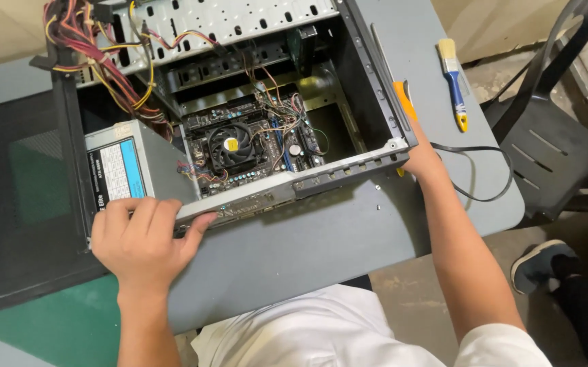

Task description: The person is removing internal components from a desktop computer, specifically disconnecting power cables and unscrewing the power supply unit.

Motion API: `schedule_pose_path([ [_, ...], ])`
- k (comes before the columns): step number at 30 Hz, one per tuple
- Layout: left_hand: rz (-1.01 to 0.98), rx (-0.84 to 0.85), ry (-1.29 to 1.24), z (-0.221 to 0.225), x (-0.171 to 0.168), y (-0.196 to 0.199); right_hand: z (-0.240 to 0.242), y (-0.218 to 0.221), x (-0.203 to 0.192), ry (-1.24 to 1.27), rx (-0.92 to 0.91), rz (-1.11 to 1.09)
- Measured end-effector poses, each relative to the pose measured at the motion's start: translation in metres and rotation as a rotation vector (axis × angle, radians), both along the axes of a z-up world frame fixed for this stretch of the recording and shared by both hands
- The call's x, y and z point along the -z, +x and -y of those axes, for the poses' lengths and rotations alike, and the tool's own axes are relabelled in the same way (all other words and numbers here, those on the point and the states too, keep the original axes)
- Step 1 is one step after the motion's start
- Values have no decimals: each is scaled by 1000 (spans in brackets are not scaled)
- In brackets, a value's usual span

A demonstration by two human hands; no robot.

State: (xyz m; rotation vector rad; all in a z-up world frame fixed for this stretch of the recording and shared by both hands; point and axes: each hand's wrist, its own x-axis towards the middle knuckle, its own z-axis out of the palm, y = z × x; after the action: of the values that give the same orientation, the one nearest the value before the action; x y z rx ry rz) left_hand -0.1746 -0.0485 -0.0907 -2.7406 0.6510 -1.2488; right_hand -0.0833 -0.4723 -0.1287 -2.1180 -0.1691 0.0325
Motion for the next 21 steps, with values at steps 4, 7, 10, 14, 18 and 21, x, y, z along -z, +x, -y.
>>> schedule_pose_path([
  [4, 9, -4, -7, -1, 5, 1, 5, -6, -17, -18, 77, -156],
  [7, 22, -2, -12, -1, 5, 1, 13, -16, -36, 70, 185, -190],
  [10, 32, 5, -6, -2, 4, 2, 35, -32, -34, 15, 294, -145],
  [14, 37, -2, -4, -1, 4, 2, 55, -65, -22, -61, 480, -227],
  [18, 20, -14, -6, -2, 7, 1, 45, -90, -17, -422, 530, -314],
  [21, 31, -14, -7, -2, 8, 0, 21, -108, -19, -548, 512, -362],
])
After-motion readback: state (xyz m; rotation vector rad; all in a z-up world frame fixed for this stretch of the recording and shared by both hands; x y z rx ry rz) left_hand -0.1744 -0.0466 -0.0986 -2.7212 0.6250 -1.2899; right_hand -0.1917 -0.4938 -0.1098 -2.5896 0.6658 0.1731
